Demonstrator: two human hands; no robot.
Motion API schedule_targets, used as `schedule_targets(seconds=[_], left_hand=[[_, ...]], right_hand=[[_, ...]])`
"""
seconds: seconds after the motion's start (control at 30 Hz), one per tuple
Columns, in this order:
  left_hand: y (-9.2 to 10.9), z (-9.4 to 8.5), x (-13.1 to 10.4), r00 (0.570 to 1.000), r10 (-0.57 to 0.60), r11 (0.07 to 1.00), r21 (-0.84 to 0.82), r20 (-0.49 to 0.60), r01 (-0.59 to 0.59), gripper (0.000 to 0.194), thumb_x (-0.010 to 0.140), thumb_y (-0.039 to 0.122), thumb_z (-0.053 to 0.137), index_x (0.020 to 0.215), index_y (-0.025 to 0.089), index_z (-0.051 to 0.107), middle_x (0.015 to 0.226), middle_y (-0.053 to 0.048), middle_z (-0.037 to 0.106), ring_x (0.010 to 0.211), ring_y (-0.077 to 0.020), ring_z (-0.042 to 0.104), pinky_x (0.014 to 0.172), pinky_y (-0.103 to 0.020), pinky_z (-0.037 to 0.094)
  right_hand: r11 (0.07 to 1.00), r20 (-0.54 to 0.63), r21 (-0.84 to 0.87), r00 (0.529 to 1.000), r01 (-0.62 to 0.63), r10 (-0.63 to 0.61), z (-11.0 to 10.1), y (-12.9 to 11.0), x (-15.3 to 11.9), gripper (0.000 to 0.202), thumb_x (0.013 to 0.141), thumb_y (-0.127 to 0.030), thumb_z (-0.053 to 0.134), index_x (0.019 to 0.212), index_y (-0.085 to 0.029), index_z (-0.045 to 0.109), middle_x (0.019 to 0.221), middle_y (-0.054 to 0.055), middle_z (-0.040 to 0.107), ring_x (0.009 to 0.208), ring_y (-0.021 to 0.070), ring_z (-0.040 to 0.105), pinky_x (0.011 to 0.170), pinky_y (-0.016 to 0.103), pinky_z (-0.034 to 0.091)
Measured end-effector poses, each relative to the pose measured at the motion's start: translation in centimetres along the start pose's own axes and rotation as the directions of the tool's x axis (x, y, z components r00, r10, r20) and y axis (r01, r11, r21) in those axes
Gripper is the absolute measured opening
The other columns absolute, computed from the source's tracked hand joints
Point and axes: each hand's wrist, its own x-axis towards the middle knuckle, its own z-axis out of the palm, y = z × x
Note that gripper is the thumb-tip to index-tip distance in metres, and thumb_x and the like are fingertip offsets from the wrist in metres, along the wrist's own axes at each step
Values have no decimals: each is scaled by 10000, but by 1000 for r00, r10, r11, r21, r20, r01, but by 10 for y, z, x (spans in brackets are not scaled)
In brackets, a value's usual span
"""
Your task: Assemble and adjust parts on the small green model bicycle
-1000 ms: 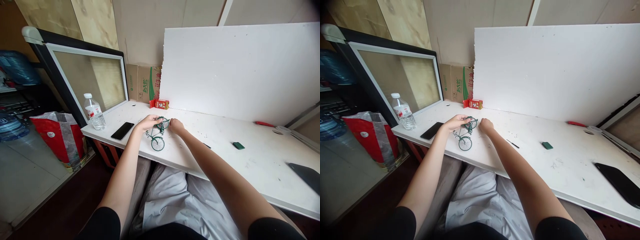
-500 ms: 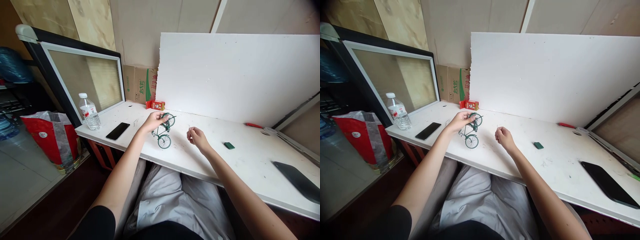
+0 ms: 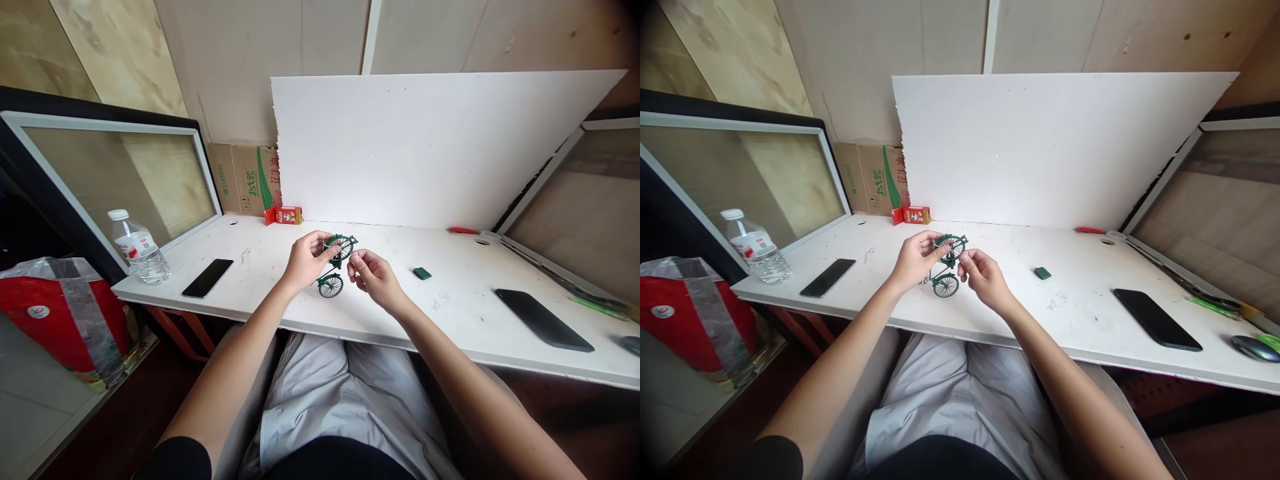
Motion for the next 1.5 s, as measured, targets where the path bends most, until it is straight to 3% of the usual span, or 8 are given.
schedule_targets(seconds=[0.43, 0.77, 1.5], left_hand=[[0, 18, -12, 998, -56, 998, -6, 42, 56, 370, 852, 433, 858, 1080, 168, 737, 1126, -148, 793, 1013, -268, 758, 911, -391, 599], [6, 21, -12, 995, -40, 999, -20, 87, 42, 386, 917, 543, 765, 1022, 171, 772, 1069, -124, 809, 980, -247, 758, 896, -361, 589], [3, 20, -13, 986, -68, 996, -43, 149, 76, 424, 911, 520, 782, 1082, 132, 785, 1100, -151, 814, 975, -267, 773, 870, -360, 595]], right_hand=[[997, -118, -33, 990, 69, -73, -8, 13, 2, 496, 950, -708, 653, 857, -221, 632, 715, 18, 656, 607, 140, 565, 587, 281, 472], [989, -37, -103, 993, 108, -113, -20, 8, 0, 490, 971, -702, 625, 898, -218, 656, 711, 22, 675, 657, 166, 605, 657, 309, 501], [985, 32, -138, 995, 100, -96, -28, 6, -3, 477, 990, -678, 614, 885, -214, 645, 731, 25, 669, 686, 168, 603, 676, 311, 470]])
